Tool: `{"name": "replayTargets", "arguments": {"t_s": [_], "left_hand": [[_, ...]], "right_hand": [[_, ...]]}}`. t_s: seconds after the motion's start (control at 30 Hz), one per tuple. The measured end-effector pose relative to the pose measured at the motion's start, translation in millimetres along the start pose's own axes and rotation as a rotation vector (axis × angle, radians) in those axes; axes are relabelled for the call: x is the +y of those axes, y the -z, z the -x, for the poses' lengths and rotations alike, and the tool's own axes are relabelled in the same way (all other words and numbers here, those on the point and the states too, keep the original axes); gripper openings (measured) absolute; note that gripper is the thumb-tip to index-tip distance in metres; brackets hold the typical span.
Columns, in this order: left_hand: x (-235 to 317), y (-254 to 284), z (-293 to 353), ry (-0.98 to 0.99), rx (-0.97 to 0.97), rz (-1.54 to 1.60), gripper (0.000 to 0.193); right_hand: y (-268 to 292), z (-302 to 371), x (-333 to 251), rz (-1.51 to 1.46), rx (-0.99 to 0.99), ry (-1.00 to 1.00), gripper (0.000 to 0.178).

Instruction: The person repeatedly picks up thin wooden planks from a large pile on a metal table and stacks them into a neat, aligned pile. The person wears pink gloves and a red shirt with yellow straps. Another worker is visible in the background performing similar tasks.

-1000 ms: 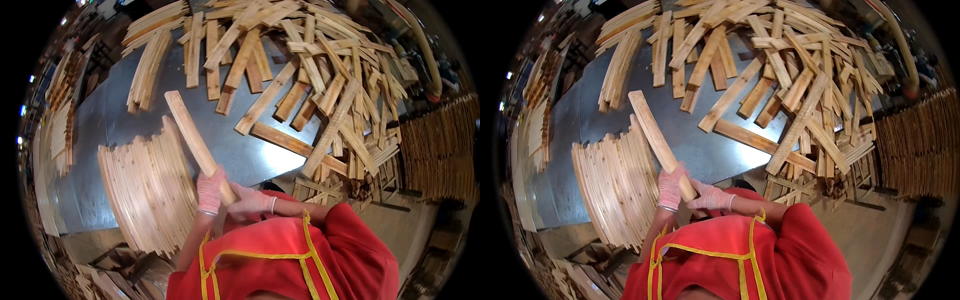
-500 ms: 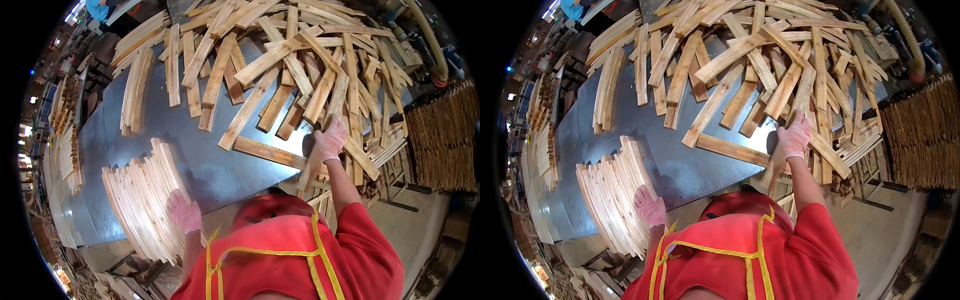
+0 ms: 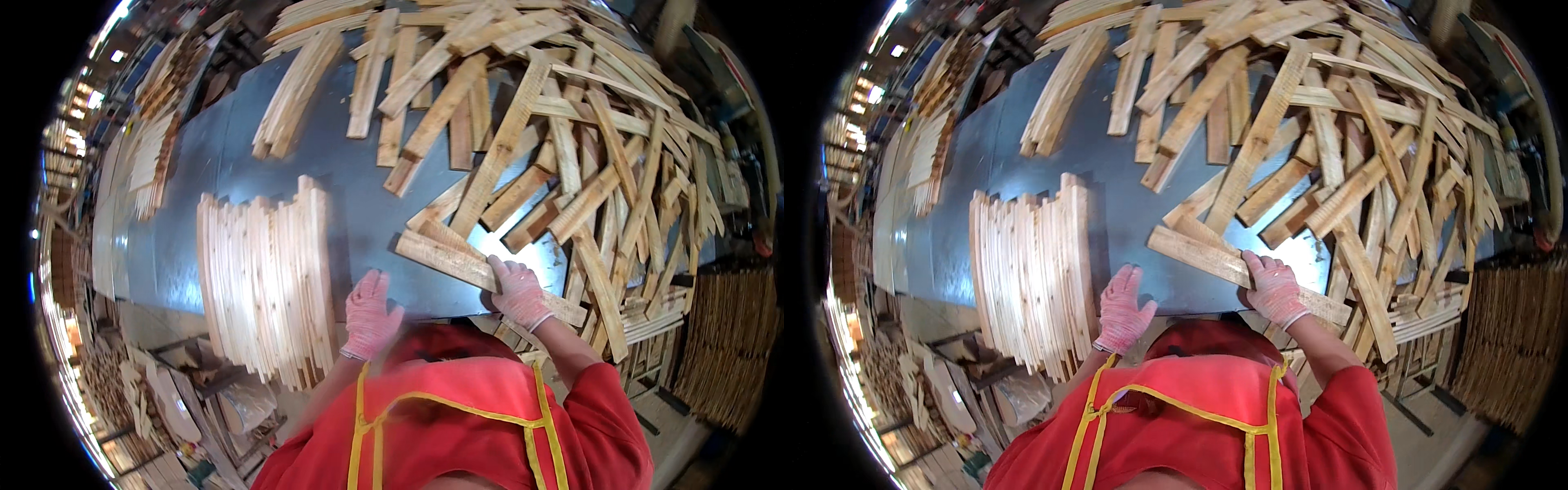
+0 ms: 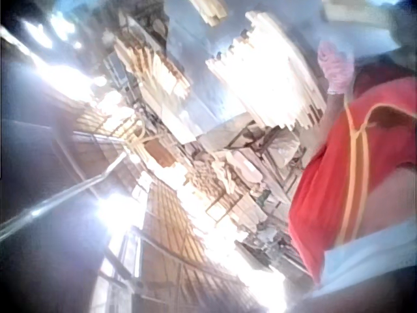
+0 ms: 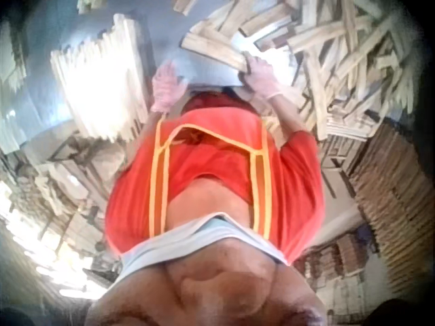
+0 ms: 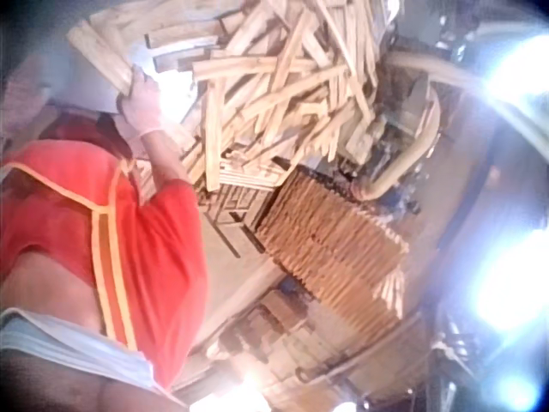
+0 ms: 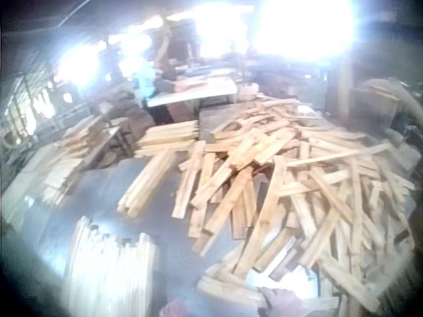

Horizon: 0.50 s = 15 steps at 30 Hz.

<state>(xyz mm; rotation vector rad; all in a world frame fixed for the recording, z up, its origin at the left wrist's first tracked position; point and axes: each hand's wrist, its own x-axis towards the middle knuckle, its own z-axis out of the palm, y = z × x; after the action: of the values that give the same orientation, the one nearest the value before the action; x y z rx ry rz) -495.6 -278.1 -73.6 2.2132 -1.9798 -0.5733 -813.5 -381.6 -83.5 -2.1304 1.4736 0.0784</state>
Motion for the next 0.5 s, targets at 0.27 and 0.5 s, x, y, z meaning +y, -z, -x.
{"name": "replayTargets", "arguments": {"t_s": [0.27,0.5], "left_hand": [[16,2,23,0.164,-0.252,1.166,0.087],[-105,37,55,0.297,-0.127,1.769,0.052]], "right_hand": [[4,-90,-148,-1.077,0.048,0.108,0.082],[-85,-127,-180,-0.899,-0.108,-0.237,0.04]]}}
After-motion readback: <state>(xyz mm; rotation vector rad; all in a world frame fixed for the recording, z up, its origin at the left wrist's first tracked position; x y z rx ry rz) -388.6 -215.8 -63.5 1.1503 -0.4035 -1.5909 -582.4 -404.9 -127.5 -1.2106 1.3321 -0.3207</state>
